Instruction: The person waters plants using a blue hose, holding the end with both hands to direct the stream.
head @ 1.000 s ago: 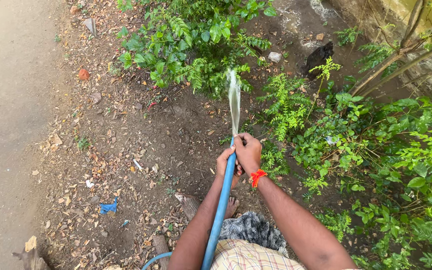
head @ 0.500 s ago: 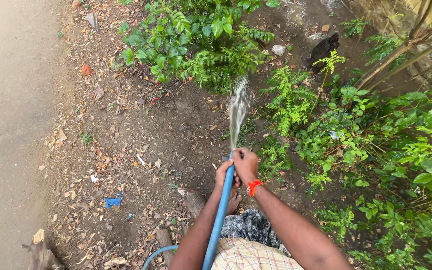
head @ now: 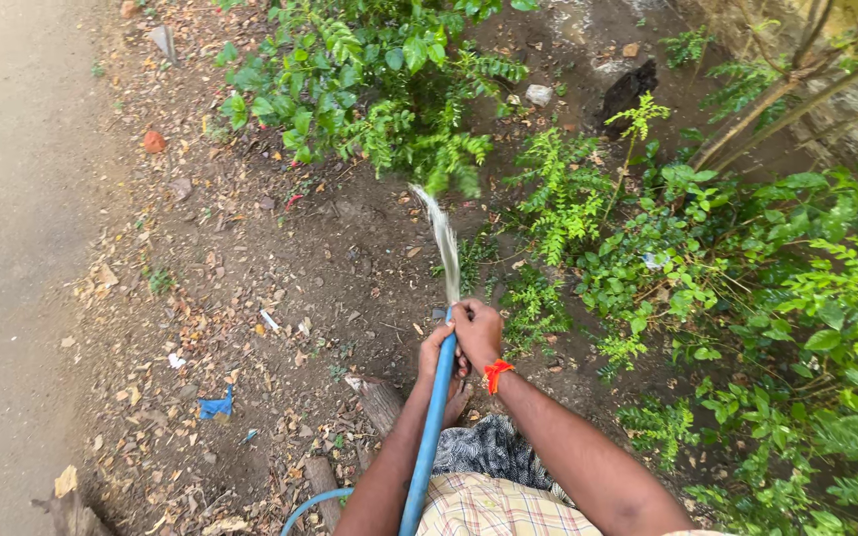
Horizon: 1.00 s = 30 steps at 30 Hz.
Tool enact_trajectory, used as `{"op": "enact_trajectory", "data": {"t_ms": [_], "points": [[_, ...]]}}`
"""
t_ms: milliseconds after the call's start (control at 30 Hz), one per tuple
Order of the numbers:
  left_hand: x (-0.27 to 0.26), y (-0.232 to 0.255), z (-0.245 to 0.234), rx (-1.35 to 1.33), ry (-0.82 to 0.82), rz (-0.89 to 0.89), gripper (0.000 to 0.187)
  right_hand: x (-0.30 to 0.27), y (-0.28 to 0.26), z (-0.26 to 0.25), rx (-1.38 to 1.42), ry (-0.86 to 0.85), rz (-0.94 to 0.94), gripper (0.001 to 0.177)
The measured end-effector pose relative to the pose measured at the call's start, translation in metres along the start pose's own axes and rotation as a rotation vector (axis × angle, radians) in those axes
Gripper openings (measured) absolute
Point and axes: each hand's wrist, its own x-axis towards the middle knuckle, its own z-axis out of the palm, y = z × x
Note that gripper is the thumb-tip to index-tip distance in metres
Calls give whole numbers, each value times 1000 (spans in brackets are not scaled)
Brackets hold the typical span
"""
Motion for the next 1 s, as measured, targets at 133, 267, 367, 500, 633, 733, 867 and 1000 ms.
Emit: {"op": "enact_trajectory", "data": {"t_ms": [133, 267, 367, 500, 633, 733, 867, 1000], "points": [[10, -17, 10, 92, -50, -51, 46, 1, 7, -23, -46, 87, 1, 21], [16, -33, 25, 132, -136, -56, 47, -2, 6, -44, -13, 157, -13, 21], [19, -42, 37, 110, -180, -114, 48, -4, -1, -63, -6, 140, 61, 22], [14, -45, 55, 49, -153, -114, 44, -1, -9, -73, -14, 188, 5, 21], [8, -38, 67, 46, -200, -96, 48, 5, -18, -76, -4, 159, -26, 21], [5, -37, 71, 28, -217, -98, 47, 2, -23, -79, 42, 137, -8, 20], [5, -42, 75, 20, -221, -109, 46, -2, -26, -85, 1, 171, -31, 20], [6, -50, 76, 22, -231, -123, 47, -4, -25, -92, 7, 180, -22, 19]]}}
